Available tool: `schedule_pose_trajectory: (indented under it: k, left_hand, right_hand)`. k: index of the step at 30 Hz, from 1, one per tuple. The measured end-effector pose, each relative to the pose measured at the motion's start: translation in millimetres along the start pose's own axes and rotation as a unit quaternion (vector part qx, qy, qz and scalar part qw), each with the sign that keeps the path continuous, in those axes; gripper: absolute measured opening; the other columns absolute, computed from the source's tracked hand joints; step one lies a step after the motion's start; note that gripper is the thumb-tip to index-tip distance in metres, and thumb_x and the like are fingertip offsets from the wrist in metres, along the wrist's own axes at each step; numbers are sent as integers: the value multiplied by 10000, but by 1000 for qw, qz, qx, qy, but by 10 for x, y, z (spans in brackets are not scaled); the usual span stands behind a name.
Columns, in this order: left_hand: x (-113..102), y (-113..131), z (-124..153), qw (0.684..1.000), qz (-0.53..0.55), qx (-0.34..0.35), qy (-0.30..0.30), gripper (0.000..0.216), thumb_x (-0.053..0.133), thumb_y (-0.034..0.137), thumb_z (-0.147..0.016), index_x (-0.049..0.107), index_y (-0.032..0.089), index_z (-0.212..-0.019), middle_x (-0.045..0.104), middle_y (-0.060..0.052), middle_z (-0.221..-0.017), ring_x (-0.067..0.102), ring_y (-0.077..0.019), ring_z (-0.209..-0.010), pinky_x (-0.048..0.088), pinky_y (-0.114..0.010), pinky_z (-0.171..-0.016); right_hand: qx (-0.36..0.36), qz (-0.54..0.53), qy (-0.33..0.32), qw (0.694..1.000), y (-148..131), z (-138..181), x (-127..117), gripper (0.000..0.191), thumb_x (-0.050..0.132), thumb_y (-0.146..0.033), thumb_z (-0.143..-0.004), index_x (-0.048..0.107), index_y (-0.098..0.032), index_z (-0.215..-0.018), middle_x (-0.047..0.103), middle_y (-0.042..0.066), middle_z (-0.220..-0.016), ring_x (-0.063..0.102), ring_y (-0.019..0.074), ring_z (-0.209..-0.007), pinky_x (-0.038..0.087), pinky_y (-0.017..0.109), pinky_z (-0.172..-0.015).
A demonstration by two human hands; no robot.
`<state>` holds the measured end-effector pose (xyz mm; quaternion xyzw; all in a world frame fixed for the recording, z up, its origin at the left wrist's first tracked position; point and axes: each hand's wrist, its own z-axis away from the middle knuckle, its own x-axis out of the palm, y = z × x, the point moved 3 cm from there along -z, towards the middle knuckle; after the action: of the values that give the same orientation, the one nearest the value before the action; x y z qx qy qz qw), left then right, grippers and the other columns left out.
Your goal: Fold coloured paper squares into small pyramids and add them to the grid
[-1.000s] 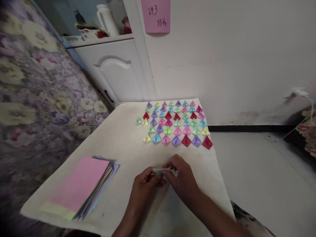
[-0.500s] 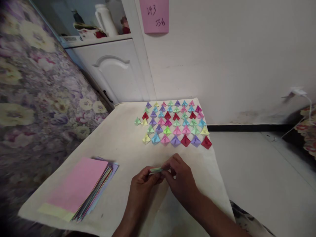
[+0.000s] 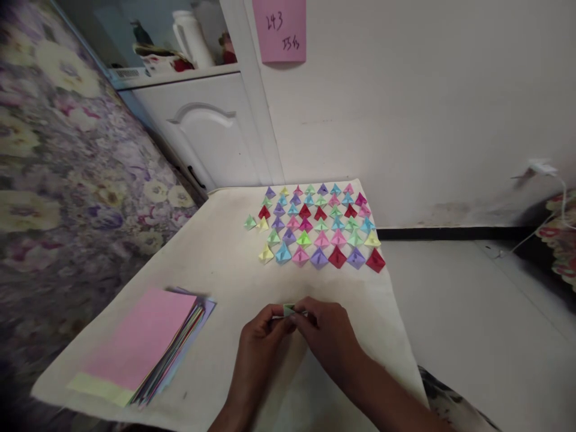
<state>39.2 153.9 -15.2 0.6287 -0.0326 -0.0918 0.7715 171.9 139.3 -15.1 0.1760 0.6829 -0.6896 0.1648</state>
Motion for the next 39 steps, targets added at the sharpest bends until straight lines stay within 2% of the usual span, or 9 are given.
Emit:
schedule_pose_trajectory:
  k: [5, 8, 13, 17, 22, 29, 33, 36, 39]
  left_hand:
    - [-16, 8, -8, 1000, -12, 19, -3, 156, 602, 244, -742, 672, 170, -861, 709, -33, -763, 637, -185, -721, 467, -236, -659]
    - [-24, 5, -4, 999, -4, 31, -7, 204, 592, 232, -750, 676, 182, -929, 714, -46, -871, 642, -207, -829, 474, -262, -750]
    - [-25, 8, 8, 999, 24, 4, -27, 268, 588, 258, -764, 655, 181, -1011, 703, -63, -951, 630, -220, -915, 465, -294, -825]
    - [-49, -16, -27, 996, 81, -23, -32, 252, 612, 322, -749, 664, 149, -924, 709, -61, -829, 644, -215, -842, 487, -307, -786]
    - [-76, -70, -77, 991, 126, -44, -24, 171, 702, 277, -661, 652, 141, -750, 684, -19, -666, 623, -157, -662, 483, -268, -690]
    - [0, -80, -66, 986, 157, -43, -20, 188, 713, 302, -633, 620, 139, -644, 628, -11, -596, 558, -125, -586, 421, -219, -589]
    - [20, -61, -62, 991, 129, -47, -3, 176, 702, 291, -637, 607, 143, -623, 603, 3, -577, 528, -111, -572, 391, -201, -573]
    - [22, -41, -56, 994, 95, -52, 5, 155, 693, 272, -645, 610, 143, -622, 594, 15, -551, 520, -103, -560, 379, -193, -566]
    - [29, -31, -47, 996, 73, -50, -1, 144, 686, 258, -654, 605, 141, -629, 602, 13, -546, 527, -105, -556, 388, -195, -565]
  right_hand:
    - [6, -108, -25, 994, -11, -4, 47, 123, 542, -219, -782, 651, -209, -838, 645, -8, -705, 593, 141, -642, 428, 229, -598]
    - [-20, -83, 2, 996, -24, -24, 22, 94, 561, -201, -760, 652, -203, -785, 637, -3, -729, 579, 147, -688, 424, 236, -629]
    - [-40, -23, 35, 998, -7, -60, -33, 71, 560, -199, -756, 601, -198, -698, 586, -14, -659, 528, 130, -618, 386, 231, -578]
    - [-69, -13, 19, 997, -31, -62, -38, 95, 552, -192, -762, 563, -198, -668, 552, -20, -644, 494, 116, -589, 366, 221, -555]
    - [-86, -20, -4, 996, -79, -34, -22, 162, 530, -230, -798, 536, -188, -642, 550, -15, -642, 494, 115, -584, 359, 221, -543]
    - [-20, -110, 5, 994, -52, -13, 5, 35, 516, -208, -794, 532, -205, -825, 617, -32, -627, 582, 126, -566, 422, 226, -558]
    - [-1, -101, 40, 994, 4, -49, -21, 349, 556, -205, -750, 495, -212, -1093, 574, -53, -608, 564, 135, -572, 421, 237, -567]
    - [25, -109, 20, 994, 66, -99, -35, 191, 589, -241, -720, 599, -188, -903, 595, -22, -649, 550, 140, -622, 402, 235, -572]
    - [51, -160, 1, 986, 121, -134, -45, 108, 605, -272, -701, 594, -166, -686, 575, -16, -616, 513, 125, -594, 381, 228, -555]
